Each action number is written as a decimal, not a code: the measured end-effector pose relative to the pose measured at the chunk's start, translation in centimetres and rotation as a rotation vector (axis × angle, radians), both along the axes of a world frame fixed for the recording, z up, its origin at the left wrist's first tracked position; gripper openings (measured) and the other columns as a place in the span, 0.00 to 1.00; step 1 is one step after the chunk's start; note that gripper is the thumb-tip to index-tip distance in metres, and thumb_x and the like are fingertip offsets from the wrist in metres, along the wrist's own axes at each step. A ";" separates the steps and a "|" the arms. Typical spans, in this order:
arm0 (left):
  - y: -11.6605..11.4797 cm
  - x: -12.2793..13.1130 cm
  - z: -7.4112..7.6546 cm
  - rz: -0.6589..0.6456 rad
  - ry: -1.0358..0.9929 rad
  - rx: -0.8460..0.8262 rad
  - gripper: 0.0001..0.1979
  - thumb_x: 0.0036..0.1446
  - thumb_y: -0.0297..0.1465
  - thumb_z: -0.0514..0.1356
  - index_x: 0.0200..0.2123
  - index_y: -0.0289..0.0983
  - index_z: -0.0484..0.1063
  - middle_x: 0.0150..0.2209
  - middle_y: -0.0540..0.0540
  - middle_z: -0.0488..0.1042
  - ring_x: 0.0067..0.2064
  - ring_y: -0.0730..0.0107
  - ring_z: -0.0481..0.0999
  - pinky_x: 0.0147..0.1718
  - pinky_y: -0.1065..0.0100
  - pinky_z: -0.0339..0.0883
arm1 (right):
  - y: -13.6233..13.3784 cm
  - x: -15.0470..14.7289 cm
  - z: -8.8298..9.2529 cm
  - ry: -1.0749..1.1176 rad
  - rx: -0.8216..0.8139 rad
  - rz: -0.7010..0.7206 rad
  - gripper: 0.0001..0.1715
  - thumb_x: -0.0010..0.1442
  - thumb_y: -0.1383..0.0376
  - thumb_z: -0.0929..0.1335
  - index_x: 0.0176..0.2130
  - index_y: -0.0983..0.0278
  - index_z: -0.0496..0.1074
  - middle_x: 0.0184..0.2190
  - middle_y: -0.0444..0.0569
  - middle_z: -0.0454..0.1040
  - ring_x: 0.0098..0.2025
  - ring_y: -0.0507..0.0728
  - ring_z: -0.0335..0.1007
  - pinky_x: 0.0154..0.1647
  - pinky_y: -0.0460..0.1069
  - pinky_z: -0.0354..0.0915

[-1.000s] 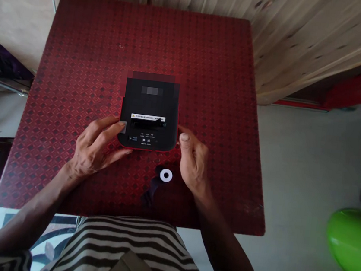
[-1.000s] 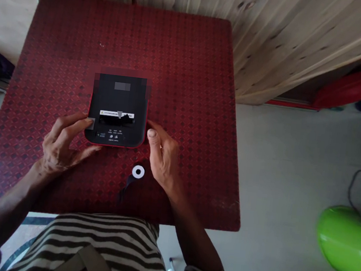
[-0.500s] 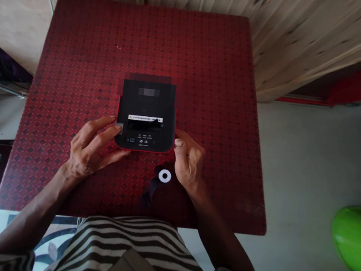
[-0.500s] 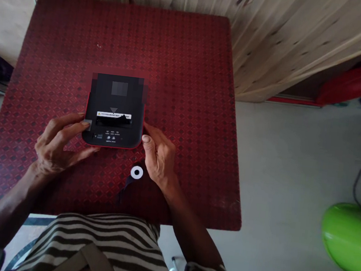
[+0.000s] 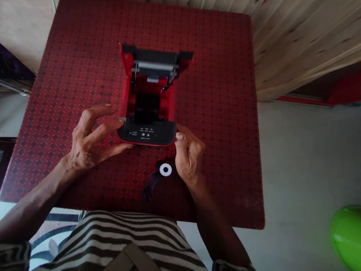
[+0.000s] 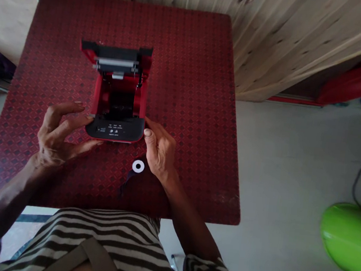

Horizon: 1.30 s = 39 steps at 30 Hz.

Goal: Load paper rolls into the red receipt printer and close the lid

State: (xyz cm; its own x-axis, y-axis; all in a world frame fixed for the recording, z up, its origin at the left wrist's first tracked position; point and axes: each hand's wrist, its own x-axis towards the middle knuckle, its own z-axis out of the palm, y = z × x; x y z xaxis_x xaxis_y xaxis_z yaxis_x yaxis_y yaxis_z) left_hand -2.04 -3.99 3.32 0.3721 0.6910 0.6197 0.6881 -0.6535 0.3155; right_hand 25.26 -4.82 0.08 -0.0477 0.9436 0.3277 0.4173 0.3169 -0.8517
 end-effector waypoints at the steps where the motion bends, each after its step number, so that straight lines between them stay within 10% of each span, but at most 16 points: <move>1: 0.0 0.1 -0.1 -0.004 -0.018 -0.012 0.29 0.54 0.41 0.77 0.58 0.45 0.75 0.56 0.40 0.74 0.58 0.52 0.79 0.55 0.52 0.80 | 0.0 0.1 0.0 0.001 0.002 0.011 0.26 0.78 0.53 0.58 0.56 0.56 0.80 0.52 0.52 0.85 0.55 0.61 0.83 0.55 0.58 0.78; 9: 0.0 0.8 -1.1 -0.045 -0.092 -0.031 0.36 0.56 0.42 0.75 0.64 0.42 0.68 0.56 0.38 0.75 0.58 0.53 0.78 0.56 0.55 0.79 | 1.6 1.0 4.5 -0.307 0.285 -0.145 0.13 0.74 0.62 0.66 0.51 0.59 0.81 0.46 0.51 0.86 0.48 0.59 0.83 0.53 0.55 0.76; 15: -0.3 1.5 -1.6 -0.036 -0.011 -0.070 0.39 0.62 0.43 0.71 0.71 0.44 0.62 0.67 0.34 0.65 0.66 0.48 0.72 0.61 0.51 0.77 | 6.4 -3.2 8.0 -0.767 0.238 0.251 0.16 0.72 0.74 0.64 0.53 0.65 0.79 0.49 0.53 0.84 0.52 0.59 0.78 0.56 0.54 0.73; 24: -0.4 1.5 -2.0 -0.011 0.009 -0.082 0.39 0.64 0.44 0.68 0.73 0.47 0.58 0.69 0.35 0.64 0.66 0.49 0.73 0.59 0.51 0.80 | 10.4 -6.8 9.1 -1.090 -0.004 0.401 0.20 0.71 0.78 0.62 0.49 0.68 0.81 0.49 0.61 0.83 0.49 0.65 0.82 0.46 0.56 0.74; 39: -0.5 1.6 -2.3 0.001 -0.006 -0.073 0.37 0.64 0.46 0.68 0.72 0.46 0.60 0.68 0.35 0.66 0.64 0.51 0.76 0.57 0.54 0.82 | 9.7 -5.3 9.1 -0.990 0.099 0.314 0.11 0.66 0.73 0.70 0.46 0.63 0.80 0.43 0.53 0.84 0.44 0.61 0.80 0.42 0.53 0.70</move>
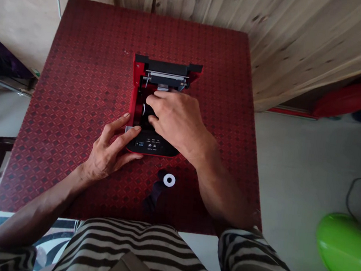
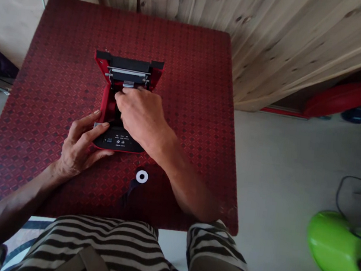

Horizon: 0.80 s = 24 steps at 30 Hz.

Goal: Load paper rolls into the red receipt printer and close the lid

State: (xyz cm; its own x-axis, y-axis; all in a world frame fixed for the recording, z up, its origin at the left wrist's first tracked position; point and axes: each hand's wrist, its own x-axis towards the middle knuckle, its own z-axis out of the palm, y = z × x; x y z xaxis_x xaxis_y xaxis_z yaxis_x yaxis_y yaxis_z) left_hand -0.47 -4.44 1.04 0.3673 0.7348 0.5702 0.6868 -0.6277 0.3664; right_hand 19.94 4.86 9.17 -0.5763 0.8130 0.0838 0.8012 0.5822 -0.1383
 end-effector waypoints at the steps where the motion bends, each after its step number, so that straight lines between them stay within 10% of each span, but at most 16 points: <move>1: 0.0 0.0 0.0 0.006 -0.002 -0.002 0.37 0.64 0.46 0.67 0.71 0.46 0.61 0.68 0.35 0.66 0.64 0.51 0.76 0.56 0.54 0.82 | 0.1 0.0 -0.2 0.001 0.001 0.006 0.12 0.66 0.73 0.69 0.48 0.63 0.79 0.43 0.53 0.84 0.43 0.61 0.80 0.41 0.53 0.70; 16: 0.0 0.0 -0.1 -0.009 -0.034 0.003 0.38 0.63 0.44 0.69 0.72 0.46 0.61 0.69 0.35 0.66 0.65 0.51 0.75 0.58 0.55 0.81 | -1.4 -0.6 0.2 0.045 0.082 -0.005 0.12 0.69 0.75 0.65 0.48 0.65 0.77 0.43 0.58 0.82 0.49 0.65 0.78 0.48 0.57 0.75; 24: 0.0 -0.1 -0.1 0.004 -0.006 0.028 0.38 0.62 0.44 0.70 0.71 0.46 0.62 0.68 0.36 0.66 0.63 0.53 0.78 0.56 0.58 0.81 | -4.5 6.6 3.8 0.514 0.056 -0.111 0.14 0.64 0.67 0.74 0.50 0.57 0.76 0.48 0.49 0.83 0.50 0.63 0.80 0.56 0.59 0.75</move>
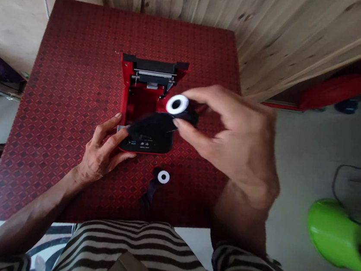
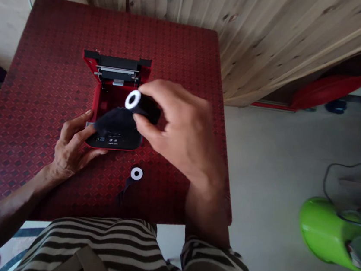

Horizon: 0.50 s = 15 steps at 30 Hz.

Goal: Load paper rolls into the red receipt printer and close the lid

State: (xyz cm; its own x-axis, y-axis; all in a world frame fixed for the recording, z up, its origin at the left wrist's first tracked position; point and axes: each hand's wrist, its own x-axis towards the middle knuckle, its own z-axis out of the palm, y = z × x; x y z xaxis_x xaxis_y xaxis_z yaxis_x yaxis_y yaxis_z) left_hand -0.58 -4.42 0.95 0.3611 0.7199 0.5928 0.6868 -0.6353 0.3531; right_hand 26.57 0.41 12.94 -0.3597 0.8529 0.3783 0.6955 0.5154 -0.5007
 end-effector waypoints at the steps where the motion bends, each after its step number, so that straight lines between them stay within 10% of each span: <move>1: 0.0 0.0 0.1 -0.001 0.005 0.002 0.38 0.62 0.44 0.70 0.71 0.46 0.62 0.68 0.36 0.66 0.63 0.52 0.78 0.57 0.58 0.81 | -0.4 1.3 -0.5 0.101 -0.039 -0.023 0.16 0.63 0.67 0.75 0.50 0.56 0.76 0.47 0.48 0.83 0.48 0.61 0.81 0.54 0.58 0.76; 10: 0.1 0.1 0.5 0.002 0.024 0.027 0.37 0.63 0.42 0.70 0.71 0.45 0.63 0.68 0.37 0.68 0.64 0.54 0.77 0.62 0.56 0.77 | -2.9 5.8 -13.2 0.561 -0.355 -0.339 0.19 0.56 0.62 0.76 0.47 0.57 0.74 0.47 0.47 0.83 0.50 0.59 0.82 0.53 0.57 0.78; 15: 0.2 0.2 0.6 -0.011 0.021 0.034 0.37 0.63 0.44 0.69 0.71 0.46 0.62 0.68 0.37 0.68 0.64 0.52 0.76 0.62 0.54 0.77 | -3.1 5.7 -14.5 0.548 -0.375 -0.324 0.20 0.59 0.61 0.75 0.51 0.57 0.74 0.51 0.50 0.83 0.54 0.61 0.82 0.60 0.62 0.76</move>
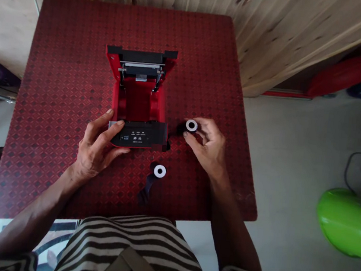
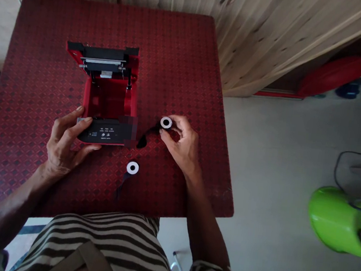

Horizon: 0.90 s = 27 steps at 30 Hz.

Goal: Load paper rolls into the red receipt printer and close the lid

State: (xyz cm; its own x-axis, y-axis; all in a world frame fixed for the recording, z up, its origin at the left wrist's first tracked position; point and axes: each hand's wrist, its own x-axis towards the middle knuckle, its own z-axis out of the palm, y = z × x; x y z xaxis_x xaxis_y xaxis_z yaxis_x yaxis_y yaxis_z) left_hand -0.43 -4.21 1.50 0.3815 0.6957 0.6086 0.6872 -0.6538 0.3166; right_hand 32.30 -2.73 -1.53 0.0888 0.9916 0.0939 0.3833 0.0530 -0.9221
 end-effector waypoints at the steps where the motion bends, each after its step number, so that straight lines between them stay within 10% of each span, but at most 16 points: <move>1: 0.0 0.0 0.0 -0.004 -0.003 -0.001 0.37 0.63 0.44 0.69 0.71 0.46 0.62 0.68 0.37 0.68 0.65 0.52 0.76 0.62 0.54 0.77 | -0.1 0.2 0.3 -0.011 0.000 0.009 0.22 0.59 0.61 0.75 0.53 0.58 0.74 0.53 0.51 0.83 0.55 0.62 0.81 0.61 0.62 0.76; 5: 0.1 0.0 -0.1 -0.011 -0.011 -0.006 0.37 0.63 0.43 0.69 0.72 0.45 0.62 0.68 0.37 0.67 0.65 0.52 0.75 0.63 0.54 0.75 | -2.5 0.9 2.6 -0.149 0.061 -0.079 0.33 0.56 0.61 0.78 0.60 0.58 0.73 0.58 0.54 0.80 0.57 0.63 0.80 0.58 0.61 0.77; 9: 0.1 0.0 -0.3 -0.019 -0.021 -0.011 0.38 0.63 0.44 0.69 0.72 0.47 0.61 0.69 0.37 0.67 0.66 0.50 0.75 0.64 0.52 0.75 | -6.6 0.2 4.6 -0.274 0.018 -0.005 0.16 0.61 0.64 0.77 0.50 0.56 0.79 0.45 0.48 0.84 0.42 0.58 0.82 0.48 0.57 0.79; 12: 0.1 -0.1 -0.4 -0.004 -0.005 -0.018 0.38 0.63 0.46 0.68 0.72 0.48 0.60 0.68 0.38 0.67 0.66 0.49 0.74 0.63 0.51 0.75 | -8.3 -1.8 3.9 -0.238 -0.053 0.299 0.26 0.62 0.68 0.75 0.58 0.55 0.77 0.52 0.50 0.83 0.47 0.58 0.82 0.49 0.57 0.79; 18: -0.1 -0.2 -0.6 -0.001 -0.023 -0.031 0.37 0.64 0.46 0.68 0.72 0.47 0.61 0.68 0.37 0.67 0.66 0.50 0.74 0.63 0.53 0.76 | -8.3 -4.8 2.0 -0.195 0.092 0.384 0.19 0.65 0.72 0.71 0.53 0.56 0.77 0.51 0.50 0.84 0.53 0.59 0.82 0.58 0.60 0.76; 27: -0.2 -0.1 -0.6 -0.005 -0.031 -0.030 0.37 0.64 0.44 0.68 0.73 0.47 0.60 0.68 0.37 0.67 0.65 0.52 0.76 0.61 0.54 0.78 | -2.0 -5.4 12.5 -0.541 0.351 0.500 0.23 0.68 0.75 0.68 0.60 0.61 0.71 0.52 0.53 0.80 0.55 0.62 0.77 0.59 0.60 0.74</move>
State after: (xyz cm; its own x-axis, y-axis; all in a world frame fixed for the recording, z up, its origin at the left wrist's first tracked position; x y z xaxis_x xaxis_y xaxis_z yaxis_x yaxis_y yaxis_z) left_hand -0.58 -4.40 0.87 0.3662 0.7122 0.5989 0.6734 -0.6470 0.3577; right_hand 26.92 -4.69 10.97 -0.5035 0.8067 0.3093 0.6255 0.5873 -0.5136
